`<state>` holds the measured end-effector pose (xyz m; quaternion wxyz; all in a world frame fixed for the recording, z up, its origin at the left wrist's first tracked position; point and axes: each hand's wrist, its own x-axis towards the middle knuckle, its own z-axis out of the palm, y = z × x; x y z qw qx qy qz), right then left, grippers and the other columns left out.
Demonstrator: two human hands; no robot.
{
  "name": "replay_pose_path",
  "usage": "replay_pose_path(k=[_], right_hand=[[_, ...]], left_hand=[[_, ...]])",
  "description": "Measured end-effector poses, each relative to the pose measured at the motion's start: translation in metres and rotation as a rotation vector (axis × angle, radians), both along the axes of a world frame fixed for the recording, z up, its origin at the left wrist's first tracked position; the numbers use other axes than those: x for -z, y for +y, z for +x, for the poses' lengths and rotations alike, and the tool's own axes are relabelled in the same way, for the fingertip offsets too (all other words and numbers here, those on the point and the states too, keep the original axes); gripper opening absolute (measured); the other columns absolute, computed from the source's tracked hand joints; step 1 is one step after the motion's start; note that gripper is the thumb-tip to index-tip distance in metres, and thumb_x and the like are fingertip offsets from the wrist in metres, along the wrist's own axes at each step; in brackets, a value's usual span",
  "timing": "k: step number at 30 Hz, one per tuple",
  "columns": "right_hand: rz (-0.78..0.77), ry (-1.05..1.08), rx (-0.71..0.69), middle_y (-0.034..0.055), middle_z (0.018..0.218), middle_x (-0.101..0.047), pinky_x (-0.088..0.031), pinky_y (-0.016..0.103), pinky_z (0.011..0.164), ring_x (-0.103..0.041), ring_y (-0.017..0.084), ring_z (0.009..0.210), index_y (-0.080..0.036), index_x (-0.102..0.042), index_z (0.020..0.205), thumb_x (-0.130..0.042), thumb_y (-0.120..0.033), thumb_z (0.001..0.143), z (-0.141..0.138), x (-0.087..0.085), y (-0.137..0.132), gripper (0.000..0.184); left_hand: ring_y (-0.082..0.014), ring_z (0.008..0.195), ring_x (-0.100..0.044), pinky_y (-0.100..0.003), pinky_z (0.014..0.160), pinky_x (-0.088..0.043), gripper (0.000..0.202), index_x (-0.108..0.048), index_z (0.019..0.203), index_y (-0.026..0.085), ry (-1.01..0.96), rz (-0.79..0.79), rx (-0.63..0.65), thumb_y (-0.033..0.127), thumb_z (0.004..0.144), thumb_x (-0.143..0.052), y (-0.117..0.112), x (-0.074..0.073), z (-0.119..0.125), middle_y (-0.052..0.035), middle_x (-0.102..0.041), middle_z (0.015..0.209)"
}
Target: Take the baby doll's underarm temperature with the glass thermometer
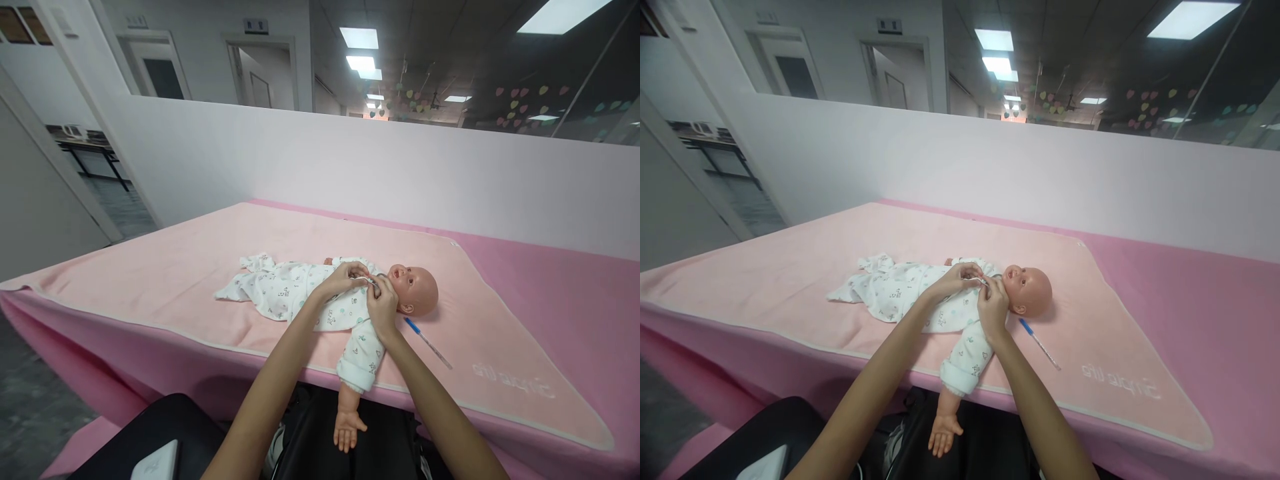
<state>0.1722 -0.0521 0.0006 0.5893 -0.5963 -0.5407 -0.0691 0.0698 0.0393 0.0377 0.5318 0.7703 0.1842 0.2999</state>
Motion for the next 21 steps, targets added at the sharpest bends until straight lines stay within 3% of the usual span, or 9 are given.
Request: replay_pose_path(k=[9,17,21], right_hand=[[-0.006,-0.006,-0.011,0.0054,0.084,-0.062,-0.044,0.027,0.069,-0.056,0.015,0.074,-0.017,-0.064,0.096,-0.042,-0.018,0.082,0.0017,-0.0002,0.0001,0.026],[0.000,-0.021,-0.010,0.0058,0.084,-0.064,-0.044,0.026,0.070,-0.057,0.015,0.076,-0.016,-0.065,0.094,-0.043,-0.019,0.083,0.0016,-0.0017,-0.0018,0.025],[-0.001,-0.006,0.010,0.0051,0.078,-0.065,-0.043,0.025,0.066,-0.056,0.014,0.068,-0.015,-0.064,0.091,-0.043,-0.022,0.083,0.0010,-0.0018,-0.0021,0.024]], left_hand=[[-0.0094,0.066,-0.053,-0.022,0.066,-0.039,0.025,-0.059,0.083,0.012,-0.007,-0.070,-0.070,0.026,0.065,-0.068,-0.0044,-0.0053,0.0007,-0.0001,-0.059,0.068],[-0.0094,0.067,-0.055,-0.022,0.065,-0.039,0.033,-0.055,0.085,0.013,-0.026,-0.162,-0.027,0.030,0.062,-0.071,-0.0028,-0.0038,0.0006,0.0006,-0.059,0.069],[-0.0089,0.066,-0.054,-0.022,0.065,-0.039,0.031,-0.056,0.083,0.013,-0.037,-0.166,-0.022,0.029,0.062,-0.071,-0.0023,-0.0038,0.0015,0.0004,-0.059,0.070]])
